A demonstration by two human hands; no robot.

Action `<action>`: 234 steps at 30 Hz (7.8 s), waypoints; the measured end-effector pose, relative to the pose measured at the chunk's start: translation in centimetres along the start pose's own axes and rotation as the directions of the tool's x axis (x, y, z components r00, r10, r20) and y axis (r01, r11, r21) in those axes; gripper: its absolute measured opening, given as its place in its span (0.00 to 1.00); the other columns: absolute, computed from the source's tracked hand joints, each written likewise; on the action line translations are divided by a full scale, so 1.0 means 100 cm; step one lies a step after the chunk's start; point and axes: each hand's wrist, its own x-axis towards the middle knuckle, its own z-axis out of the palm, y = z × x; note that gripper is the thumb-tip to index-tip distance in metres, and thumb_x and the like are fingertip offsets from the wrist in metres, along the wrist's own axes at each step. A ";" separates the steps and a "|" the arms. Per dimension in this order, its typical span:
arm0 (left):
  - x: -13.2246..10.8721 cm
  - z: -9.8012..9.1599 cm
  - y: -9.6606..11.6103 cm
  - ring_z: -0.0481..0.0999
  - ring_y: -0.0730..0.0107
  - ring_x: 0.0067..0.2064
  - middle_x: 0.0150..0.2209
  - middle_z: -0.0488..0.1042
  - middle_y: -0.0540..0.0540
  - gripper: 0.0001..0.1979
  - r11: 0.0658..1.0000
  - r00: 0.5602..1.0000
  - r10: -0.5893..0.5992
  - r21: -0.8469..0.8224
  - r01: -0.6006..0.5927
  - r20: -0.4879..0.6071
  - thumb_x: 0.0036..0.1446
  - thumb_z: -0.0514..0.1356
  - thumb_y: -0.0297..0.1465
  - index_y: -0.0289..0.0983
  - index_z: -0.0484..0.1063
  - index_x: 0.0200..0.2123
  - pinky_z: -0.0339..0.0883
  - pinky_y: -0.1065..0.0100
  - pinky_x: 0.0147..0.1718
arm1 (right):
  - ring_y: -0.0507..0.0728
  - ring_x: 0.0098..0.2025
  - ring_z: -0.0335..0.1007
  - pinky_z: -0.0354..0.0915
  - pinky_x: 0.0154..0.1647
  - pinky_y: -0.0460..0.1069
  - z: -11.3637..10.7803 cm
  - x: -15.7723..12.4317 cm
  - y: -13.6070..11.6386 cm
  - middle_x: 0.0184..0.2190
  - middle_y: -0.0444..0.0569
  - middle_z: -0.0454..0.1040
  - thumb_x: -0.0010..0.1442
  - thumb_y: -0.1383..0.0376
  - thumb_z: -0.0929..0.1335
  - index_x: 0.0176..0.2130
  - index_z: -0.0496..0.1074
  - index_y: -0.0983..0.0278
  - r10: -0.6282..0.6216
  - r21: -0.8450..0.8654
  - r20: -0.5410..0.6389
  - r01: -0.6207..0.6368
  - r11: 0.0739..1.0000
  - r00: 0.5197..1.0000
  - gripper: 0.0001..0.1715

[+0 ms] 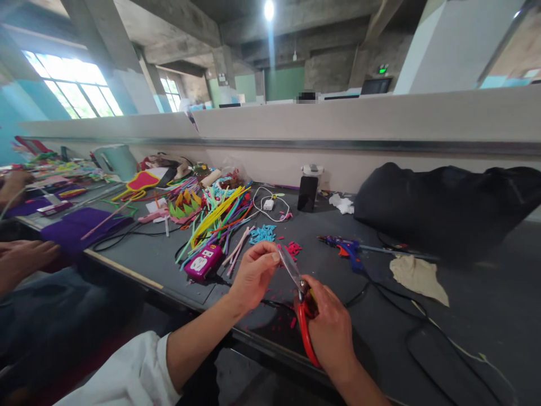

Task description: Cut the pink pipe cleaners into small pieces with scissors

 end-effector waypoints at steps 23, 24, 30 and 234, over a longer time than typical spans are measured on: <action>0.001 0.001 0.003 0.66 0.77 0.29 0.25 0.71 0.51 0.04 0.999 0.999 0.042 -0.010 -0.042 0.002 0.45 0.67 0.27 0.35 0.75 0.26 0.59 0.73 0.33 | 0.54 0.37 0.77 0.71 0.38 0.46 0.002 -0.001 0.006 0.39 0.49 0.79 0.62 0.65 0.64 0.47 0.71 0.64 -0.101 0.011 -0.044 0.102 0.995 0.994 0.15; 0.000 0.001 0.003 0.66 0.77 0.29 0.25 0.71 0.51 0.04 0.999 0.999 0.040 -0.013 -0.040 0.001 0.45 0.67 0.27 0.35 0.75 0.26 0.59 0.73 0.33 | 0.54 0.37 0.77 0.71 0.38 0.46 0.002 -0.002 0.006 0.39 0.49 0.79 0.62 0.65 0.64 0.47 0.72 0.64 -0.107 0.012 -0.049 0.108 0.994 0.993 0.14; 0.000 0.001 0.005 0.65 0.78 0.28 0.25 0.70 0.52 0.04 0.999 1.000 0.031 -0.026 -0.031 0.004 0.43 0.68 0.27 0.35 0.75 0.25 0.58 0.73 0.32 | 0.54 0.34 0.76 0.71 0.35 0.46 0.001 -0.002 0.007 0.36 0.47 0.78 0.62 0.65 0.64 0.47 0.71 0.63 -0.140 0.003 -0.084 0.141 0.990 0.987 0.13; 0.044 -0.049 -0.032 0.71 0.68 0.36 0.33 0.75 0.47 0.06 0.307 0.915 0.043 0.866 -0.394 0.401 0.51 0.61 0.26 0.37 0.77 0.33 0.60 0.68 0.37 | 0.53 0.27 0.76 0.69 0.31 0.44 -0.048 -0.004 0.007 0.31 0.45 0.79 0.61 0.50 0.65 0.40 0.76 0.61 0.130 -0.005 -0.145 -0.132 0.991 0.981 0.20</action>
